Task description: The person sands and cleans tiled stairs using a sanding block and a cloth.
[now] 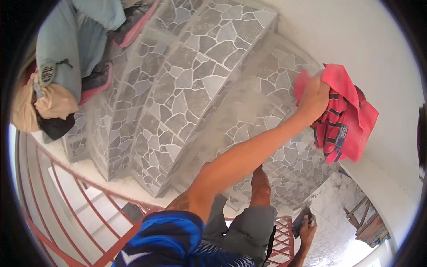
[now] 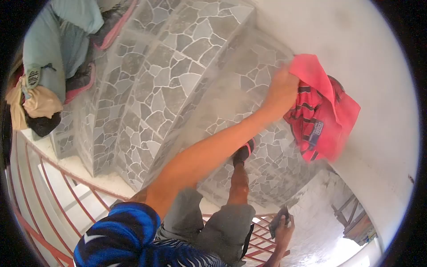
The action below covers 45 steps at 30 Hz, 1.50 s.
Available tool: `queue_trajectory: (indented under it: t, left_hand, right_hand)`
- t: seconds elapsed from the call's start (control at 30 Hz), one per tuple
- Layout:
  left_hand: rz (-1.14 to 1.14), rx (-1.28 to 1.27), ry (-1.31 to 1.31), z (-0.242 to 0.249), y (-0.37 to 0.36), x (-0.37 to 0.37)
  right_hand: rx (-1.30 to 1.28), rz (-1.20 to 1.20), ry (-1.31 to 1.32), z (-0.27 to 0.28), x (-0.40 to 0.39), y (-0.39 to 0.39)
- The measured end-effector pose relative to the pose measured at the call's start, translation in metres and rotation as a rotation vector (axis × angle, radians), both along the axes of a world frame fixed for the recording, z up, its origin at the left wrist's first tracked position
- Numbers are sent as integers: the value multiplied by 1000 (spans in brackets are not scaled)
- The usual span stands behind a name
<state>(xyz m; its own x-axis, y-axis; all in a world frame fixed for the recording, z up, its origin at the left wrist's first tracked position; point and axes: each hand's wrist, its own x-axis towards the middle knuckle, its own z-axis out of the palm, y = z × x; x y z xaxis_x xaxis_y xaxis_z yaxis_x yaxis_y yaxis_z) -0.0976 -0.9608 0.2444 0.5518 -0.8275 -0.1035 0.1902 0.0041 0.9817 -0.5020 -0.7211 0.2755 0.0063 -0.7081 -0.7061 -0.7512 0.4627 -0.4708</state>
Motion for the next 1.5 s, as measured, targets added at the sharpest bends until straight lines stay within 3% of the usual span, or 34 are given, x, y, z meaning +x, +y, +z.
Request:
queue_trajectory:
  t: [0.03,0.17,0.23,0.3,0.37,0.4,0.43,0.47,0.63,0.67,0.73,0.83,0.87,0.97,1.07,1.17,1.2,1.23,1.3,1.33,1.4,1.47,1.5]
  left_hand:
    - [24,38,67,16,11,9]
    - [173,327,-853,42,108,75]
    - [250,669,-690,85,154,106]
    - [318,496,-502,95,217,141]
    - [644,364,-101,126,270,153]
    - [846,9,406,153,285,158]
    - [832,400,-70,157,333,168]
    - [892,492,-257,168,364,175]
    - [1424,245,-208,236,420,211]
    - [1354,379,-403,230,429,218]
    - [1173,405,-538,194,478,245]
    - [710,293,-435,37,560,321]
    - [442,1033,-922,-20,563,349]
    - [532,1287,-627,-115,501,381]
    - [590,1544,-302,-186,444,367]
    - [782,1730,-460,-222,406,372]
    - [784,1678,-495,-233,379,380]
    - [761,1635,-545,-236,350,390]
    - [649,1647,-630,-217,330,375]
    - [569,1599,-714,-220,299,378]
    - [424,1458,-961,-234,231,399]
    - [396,1419,-897,-221,116,421]
    - [482,1448,-852,-225,63,438]
  right_hand:
    - [31,-6,-44,-10,-12,3]
    - [28,121,15,-22,-28,-9]
    - [28,201,46,-19,-21,-21]
    - [32,273,76,-22,-19,-34]
    - [96,275,79,-36,-24,-43]
    - [129,281,79,-45,-23,-49]
    - [120,321,74,-53,-21,-56]
    - [108,357,68,-61,-18,-62]
    - [103,426,-4,-69,58,-105]
    - [88,482,25,-80,59,-111]
    - [89,480,42,-92,67,-119]
    - [100,432,24,-88,95,-133]
    - [114,416,10,-77,106,-137]
    - [189,356,75,-36,123,-148]
    - [240,284,175,-11,92,-154]
    - [110,354,275,-30,37,-156]
    - [-50,508,245,-55,9,-153]
    - [-57,483,232,-78,17,-160]
    - [28,449,245,-71,29,-157]
    - [207,196,204,-66,59,-168]
    - [316,183,158,-47,119,-186]
    - [243,274,98,-60,106,-188]
    - [286,202,112,-50,114,-195]
